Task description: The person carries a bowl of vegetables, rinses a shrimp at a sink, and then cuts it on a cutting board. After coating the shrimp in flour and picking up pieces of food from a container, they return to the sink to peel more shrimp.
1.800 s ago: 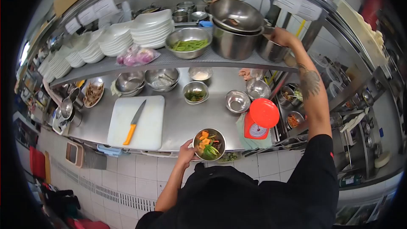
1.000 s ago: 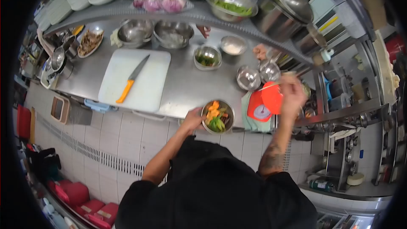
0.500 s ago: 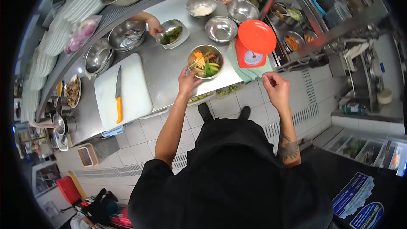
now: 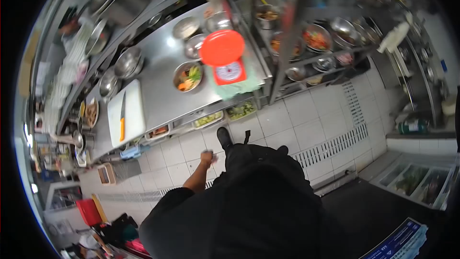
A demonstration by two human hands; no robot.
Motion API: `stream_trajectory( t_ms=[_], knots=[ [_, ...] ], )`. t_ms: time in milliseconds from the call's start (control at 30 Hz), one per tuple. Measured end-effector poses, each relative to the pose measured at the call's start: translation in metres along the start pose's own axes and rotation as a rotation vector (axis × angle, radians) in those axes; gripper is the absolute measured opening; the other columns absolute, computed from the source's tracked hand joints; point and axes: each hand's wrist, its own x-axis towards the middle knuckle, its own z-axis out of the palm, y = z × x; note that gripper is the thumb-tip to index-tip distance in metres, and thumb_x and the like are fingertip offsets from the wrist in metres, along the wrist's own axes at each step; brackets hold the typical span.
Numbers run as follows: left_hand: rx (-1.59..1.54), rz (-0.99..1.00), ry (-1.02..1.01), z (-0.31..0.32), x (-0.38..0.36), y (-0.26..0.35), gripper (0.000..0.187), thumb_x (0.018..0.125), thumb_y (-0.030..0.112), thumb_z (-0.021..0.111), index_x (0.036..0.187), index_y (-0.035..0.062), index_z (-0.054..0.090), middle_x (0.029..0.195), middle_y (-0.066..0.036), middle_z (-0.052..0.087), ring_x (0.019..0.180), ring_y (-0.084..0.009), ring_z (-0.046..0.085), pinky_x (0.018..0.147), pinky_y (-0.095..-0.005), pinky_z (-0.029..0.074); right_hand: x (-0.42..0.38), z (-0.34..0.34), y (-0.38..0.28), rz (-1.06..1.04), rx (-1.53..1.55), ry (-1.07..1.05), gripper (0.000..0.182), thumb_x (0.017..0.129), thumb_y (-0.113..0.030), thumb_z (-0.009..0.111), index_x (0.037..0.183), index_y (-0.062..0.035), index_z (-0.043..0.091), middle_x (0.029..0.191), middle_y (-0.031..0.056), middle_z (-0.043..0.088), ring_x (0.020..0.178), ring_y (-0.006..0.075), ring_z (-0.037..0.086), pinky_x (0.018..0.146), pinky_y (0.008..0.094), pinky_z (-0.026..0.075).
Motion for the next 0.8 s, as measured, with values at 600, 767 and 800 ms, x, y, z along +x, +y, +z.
stream_trajectory(
  t_ms=[600,767,800],
  knots=[
    [0.524,0.179,-0.560,0.552,-0.024,0.180,0.016,0.089,0.017,0.052,0.102,0.0085,0.056,0.084,-0.013,0.064,0.068,-0.0270,0.066,0.054,-0.0403,0.054,0.294,-0.246,-0.432,-0.655,0.382,0.128,0.016,0.083,-0.009,0.051,0.091,-0.0027,0.064,0.071,0.0057,0.063,0.061,0.0156,0.063,0.045,0.0297,0.047],
    [0.709,0.031,-0.425,0.737,-0.031,0.232,0.017,0.089,0.020,0.051,0.099,0.0072,0.056,0.081,-0.014,0.063,0.065,-0.0306,0.063,0.051,-0.0439,0.053,0.289,-0.327,-0.428,-0.170,0.455,0.202,0.017,0.085,-0.016,0.054,0.091,-0.0014,0.063,0.073,0.0073,0.064,0.062,0.0177,0.064,0.049,0.0348,0.051],
    [0.722,0.021,-0.433,0.784,-0.046,0.242,0.017,0.089,0.020,0.051,0.099,0.0072,0.056,0.081,-0.014,0.063,0.065,-0.0306,0.063,0.051,-0.0439,0.053,0.303,-0.346,-0.411,-0.068,0.380,0.166,0.018,0.086,-0.017,0.055,0.093,-0.0020,0.062,0.074,0.0074,0.064,0.061,0.0183,0.064,0.049,0.0352,0.051]
  ],
)
